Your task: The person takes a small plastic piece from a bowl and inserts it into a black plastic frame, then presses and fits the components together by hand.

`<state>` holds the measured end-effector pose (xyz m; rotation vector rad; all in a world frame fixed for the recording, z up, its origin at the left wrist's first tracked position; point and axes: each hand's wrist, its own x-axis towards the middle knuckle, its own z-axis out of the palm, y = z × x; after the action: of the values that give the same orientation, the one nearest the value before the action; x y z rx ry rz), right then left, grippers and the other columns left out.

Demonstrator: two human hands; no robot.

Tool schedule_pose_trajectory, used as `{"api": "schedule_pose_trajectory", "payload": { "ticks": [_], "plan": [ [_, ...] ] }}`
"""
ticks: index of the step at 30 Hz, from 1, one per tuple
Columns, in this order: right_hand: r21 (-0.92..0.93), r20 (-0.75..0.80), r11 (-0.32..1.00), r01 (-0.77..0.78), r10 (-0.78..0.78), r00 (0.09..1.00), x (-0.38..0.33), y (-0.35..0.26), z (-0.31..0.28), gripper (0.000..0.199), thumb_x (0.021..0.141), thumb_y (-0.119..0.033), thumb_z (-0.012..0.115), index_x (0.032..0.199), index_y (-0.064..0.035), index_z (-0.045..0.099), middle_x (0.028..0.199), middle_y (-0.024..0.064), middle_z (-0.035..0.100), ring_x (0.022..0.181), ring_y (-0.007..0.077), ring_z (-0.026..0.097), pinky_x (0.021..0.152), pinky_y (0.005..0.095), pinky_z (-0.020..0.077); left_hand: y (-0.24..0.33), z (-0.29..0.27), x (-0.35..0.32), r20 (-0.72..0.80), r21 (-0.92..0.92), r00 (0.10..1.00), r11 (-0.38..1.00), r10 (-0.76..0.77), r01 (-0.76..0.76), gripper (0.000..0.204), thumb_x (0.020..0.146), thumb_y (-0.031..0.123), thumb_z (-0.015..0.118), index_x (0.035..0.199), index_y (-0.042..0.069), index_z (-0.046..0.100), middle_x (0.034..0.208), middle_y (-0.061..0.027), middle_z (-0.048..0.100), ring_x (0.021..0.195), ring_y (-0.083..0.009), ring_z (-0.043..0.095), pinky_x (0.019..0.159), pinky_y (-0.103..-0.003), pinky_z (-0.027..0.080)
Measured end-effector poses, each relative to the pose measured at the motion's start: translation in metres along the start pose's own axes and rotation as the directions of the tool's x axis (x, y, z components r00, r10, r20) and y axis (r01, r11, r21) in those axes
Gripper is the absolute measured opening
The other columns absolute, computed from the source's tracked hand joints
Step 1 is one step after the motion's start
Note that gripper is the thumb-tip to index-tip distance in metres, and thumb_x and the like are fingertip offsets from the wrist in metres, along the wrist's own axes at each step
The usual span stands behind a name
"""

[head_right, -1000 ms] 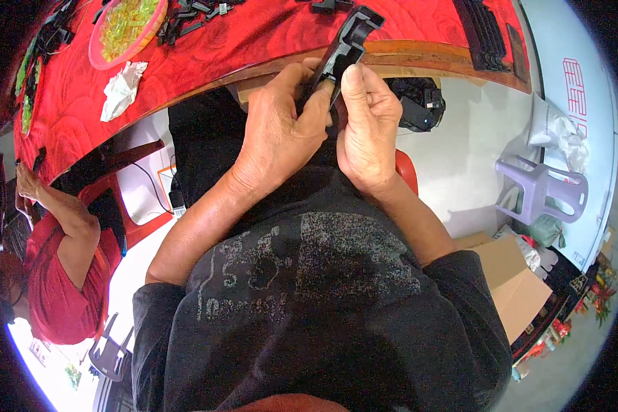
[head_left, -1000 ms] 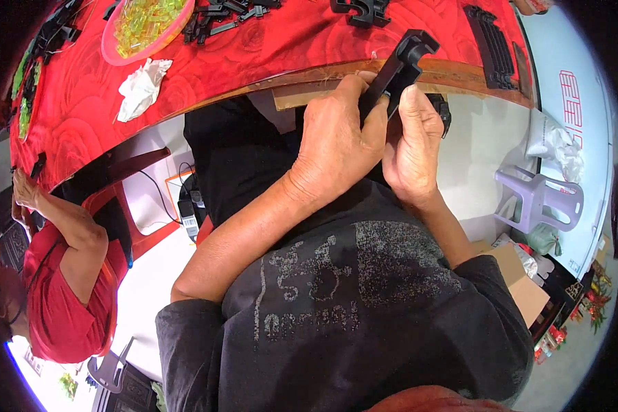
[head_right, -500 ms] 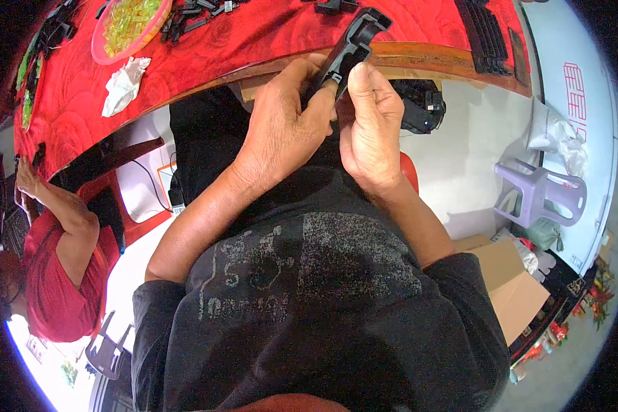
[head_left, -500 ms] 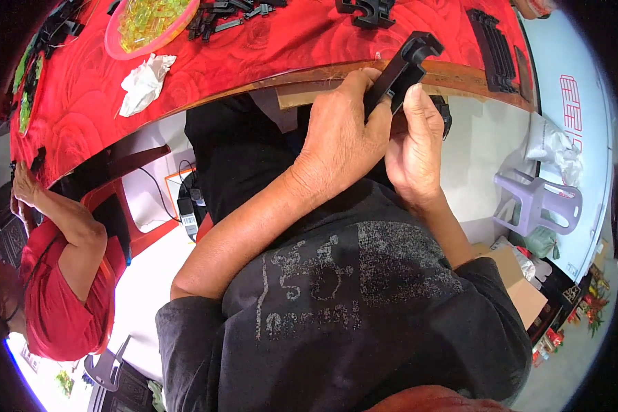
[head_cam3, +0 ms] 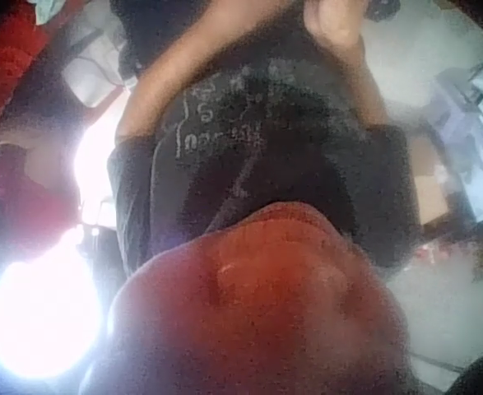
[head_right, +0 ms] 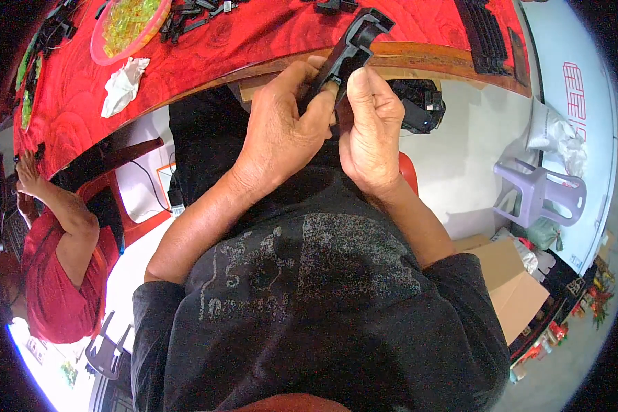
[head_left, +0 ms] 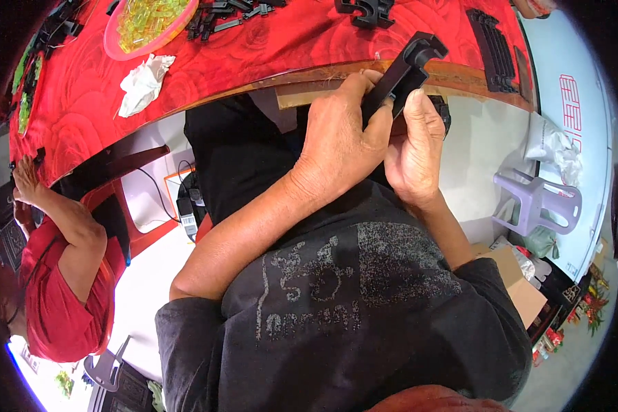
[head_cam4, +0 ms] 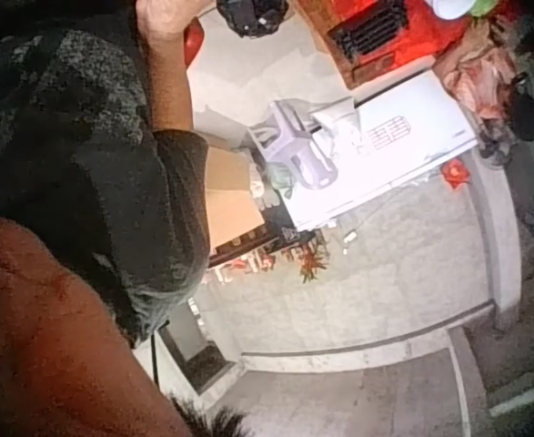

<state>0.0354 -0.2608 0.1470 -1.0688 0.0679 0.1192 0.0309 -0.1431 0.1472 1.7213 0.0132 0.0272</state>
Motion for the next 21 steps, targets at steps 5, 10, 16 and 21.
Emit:
{"api": "schedule_pose_trajectory", "payload": {
  "ticks": [5,10,16,21],
  "plan": [
    [-0.003,0.012,1.000,-0.014,0.014,1.000,0.0010,0.0019,-0.0011,0.039,0.105,-0.030,0.052,0.117,0.0059,0.062,0.112,0.0128,0.069,0.085,0.0122,0.063,0.073,0.0266,0.0517,-0.0074,0.0025,-0.0004,0.000,-0.011,1.000,1.000,0.016,-0.016,0.020,0.093,0.007,0.062,0.110,-0.004,0.062,0.073,-0.0050,0.063,0.063,-0.0074,0.061,0.053,-0.025,0.050],
    [-0.025,-0.020,1.000,-0.018,0.017,1.000,0.0002,-0.0019,0.0008,0.041,0.105,-0.032,0.052,0.117,0.0051,0.062,0.111,0.0126,0.070,0.076,0.0108,0.062,0.061,0.0254,0.0496,-0.0007,0.0005,0.0001,0.044,-0.033,0.996,0.997,-0.072,0.073,0.022,0.094,0.007,0.062,0.113,-0.004,0.061,0.080,-0.0050,0.065,0.064,-0.0067,0.061,0.053,-0.024,0.052],
    [-0.029,-0.007,0.999,-0.031,0.031,0.999,0.0015,-0.0003,-0.0016,0.041,0.105,-0.034,0.052,0.117,0.0036,0.062,0.111,0.0122,0.070,0.076,0.0110,0.062,0.058,0.0251,0.0491,-0.0052,0.0014,0.0005,0.036,-0.100,0.998,0.994,-0.042,0.045,0.023,0.095,0.008,0.063,0.114,-0.005,0.061,0.085,-0.0058,0.066,0.066,-0.0074,0.062,0.054,-0.023,0.053],
    [-0.034,-0.014,0.999,-0.031,0.030,0.999,0.0010,-0.0006,0.0012,0.040,0.105,-0.033,0.051,0.116,0.0031,0.063,0.110,0.0120,0.070,0.077,0.0108,0.062,0.059,0.0250,0.0494,-0.0056,-0.0002,0.0011,0.035,-0.105,0.999,0.994,-0.021,0.024,0.023,0.094,0.009,0.063,0.114,-0.004,0.061,0.083,-0.0048,0.066,0.065,-0.0065,0.061,0.053,-0.023,0.052]
  ]
}}
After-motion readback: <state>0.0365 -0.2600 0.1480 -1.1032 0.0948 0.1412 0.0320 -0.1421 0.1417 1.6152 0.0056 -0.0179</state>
